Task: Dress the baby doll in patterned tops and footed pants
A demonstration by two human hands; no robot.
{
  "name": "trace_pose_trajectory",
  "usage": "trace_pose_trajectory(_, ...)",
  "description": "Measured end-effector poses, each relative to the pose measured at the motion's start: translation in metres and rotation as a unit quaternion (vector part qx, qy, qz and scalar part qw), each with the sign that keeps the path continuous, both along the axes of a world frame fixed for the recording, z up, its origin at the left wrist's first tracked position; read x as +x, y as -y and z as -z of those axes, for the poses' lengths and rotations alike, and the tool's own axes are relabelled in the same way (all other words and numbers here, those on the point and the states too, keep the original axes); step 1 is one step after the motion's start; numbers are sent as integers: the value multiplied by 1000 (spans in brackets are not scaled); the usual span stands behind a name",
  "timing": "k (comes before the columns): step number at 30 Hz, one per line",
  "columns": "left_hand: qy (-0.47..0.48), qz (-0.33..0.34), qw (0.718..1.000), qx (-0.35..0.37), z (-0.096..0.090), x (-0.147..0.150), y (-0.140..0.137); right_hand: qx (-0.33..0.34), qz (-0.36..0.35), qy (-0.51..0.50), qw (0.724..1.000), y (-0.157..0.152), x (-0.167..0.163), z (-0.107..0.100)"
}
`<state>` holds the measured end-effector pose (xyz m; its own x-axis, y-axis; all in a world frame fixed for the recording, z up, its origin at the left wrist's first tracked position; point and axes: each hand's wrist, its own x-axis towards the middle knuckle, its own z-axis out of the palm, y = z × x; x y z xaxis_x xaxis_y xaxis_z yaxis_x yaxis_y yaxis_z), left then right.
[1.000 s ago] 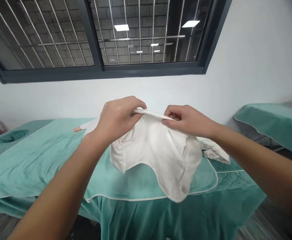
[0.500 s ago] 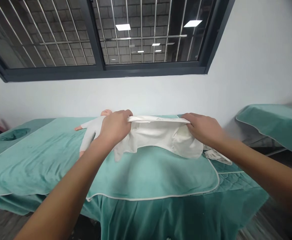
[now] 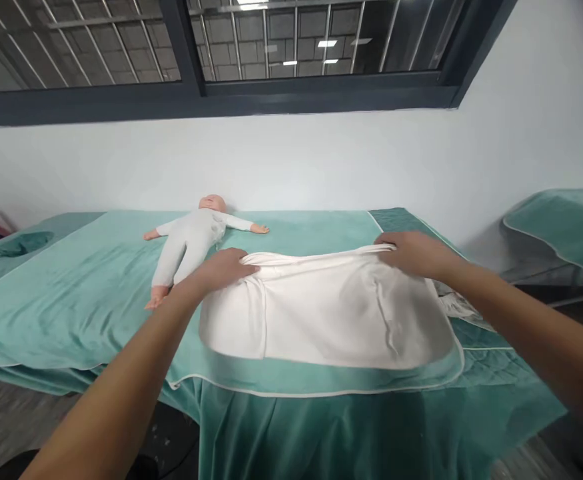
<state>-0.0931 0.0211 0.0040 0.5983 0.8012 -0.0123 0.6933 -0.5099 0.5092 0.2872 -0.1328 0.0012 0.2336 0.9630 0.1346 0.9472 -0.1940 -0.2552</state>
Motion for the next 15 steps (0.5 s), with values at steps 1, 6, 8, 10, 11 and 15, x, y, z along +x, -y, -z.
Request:
trace_pose_trajectory(1,-25,-31,999,30,9,5,-8,-27,25,24,999,-13,-2,4)
trace_pose_trajectory(6,-89,-182,947,250,59,50,-14,-8,83,90,992,-64,-45,46)
trace_pose_trajectory(8,-79,-108,951,278,80,71,-5,83,23,104,991,-74,-74,74)
trace_pose_trajectory(10,-69,-43,969,235,99,88,4,130,-43,38,990,-80,-99,105)
trace_pose_trajectory(11,-74,-36,976,202,108,95,6,130,-41,-7,991,-82,-108,118)
trace_pose_trajectory(15,-89,-78,982,151,130,110,2,61,63,-54,995,-94,-117,150)
